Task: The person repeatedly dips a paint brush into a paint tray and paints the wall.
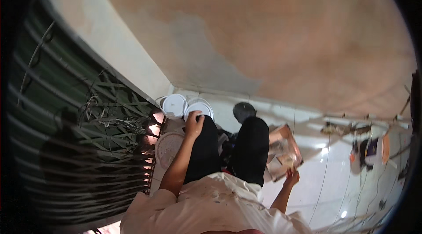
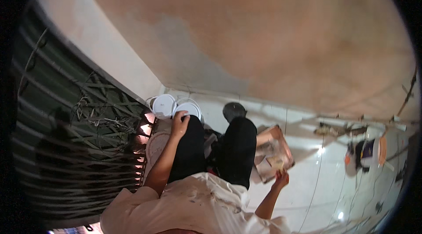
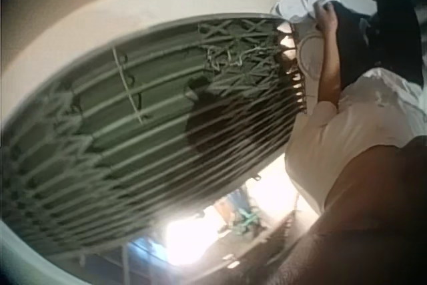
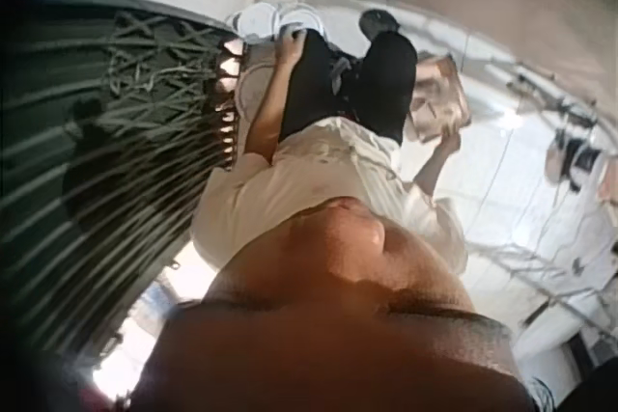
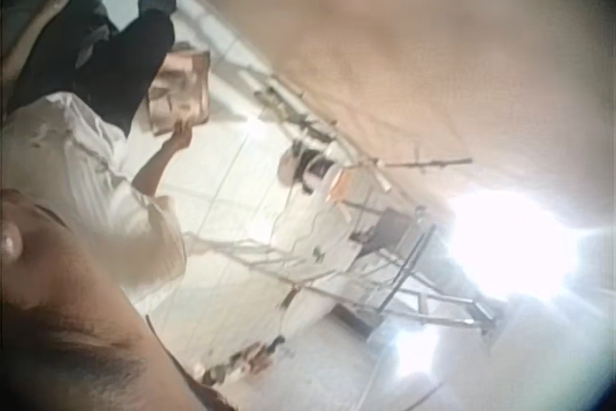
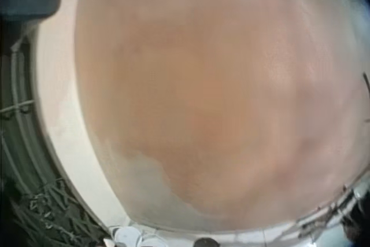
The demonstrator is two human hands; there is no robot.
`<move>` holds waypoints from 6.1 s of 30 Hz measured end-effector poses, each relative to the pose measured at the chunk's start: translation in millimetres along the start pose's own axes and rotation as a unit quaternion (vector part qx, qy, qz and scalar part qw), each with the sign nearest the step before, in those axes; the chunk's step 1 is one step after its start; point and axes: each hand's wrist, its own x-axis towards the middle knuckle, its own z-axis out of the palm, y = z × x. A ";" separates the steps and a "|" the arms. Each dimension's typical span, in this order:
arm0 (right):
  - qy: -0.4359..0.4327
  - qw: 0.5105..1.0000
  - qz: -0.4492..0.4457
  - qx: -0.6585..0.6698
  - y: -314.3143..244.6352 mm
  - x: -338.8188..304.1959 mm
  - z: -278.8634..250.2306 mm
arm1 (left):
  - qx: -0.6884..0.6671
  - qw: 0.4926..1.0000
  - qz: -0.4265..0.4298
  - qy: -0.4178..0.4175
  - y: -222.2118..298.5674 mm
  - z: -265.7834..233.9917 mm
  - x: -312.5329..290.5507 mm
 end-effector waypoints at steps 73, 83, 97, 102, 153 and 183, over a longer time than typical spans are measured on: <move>-0.506 0.360 -0.646 -0.445 -126.9 -168.5 493.0 | -0.136 0.988 -0.058 0.047 -12.3 -14.8 -10.5; -0.061 0.897 -0.325 -0.293 -77.5 -54.1 193.0 | -0.096 0.994 -0.049 -0.005 -31.0 -10.6 1.1; 0.055 0.969 -0.133 -0.199 25.6 -18.7 108.7 | -0.015 0.996 -0.040 -0.077 -7.4 -28.7 5.9; 0.035 0.976 -0.102 -0.188 28.6 -2.3 136.4 | 0.019 0.994 -0.053 -0.098 -6.7 -38.7 4.7; 0.027 0.985 -0.067 -0.156 69.2 -13.6 128.2 | 0.104 0.991 0.021 -0.079 62.0 -82.8 -97.3; -0.084 0.961 -0.124 -0.231 1.2 16.8 64.0 | -0.409 0.803 -0.096 -0.423 163.5 -25.4 -108.3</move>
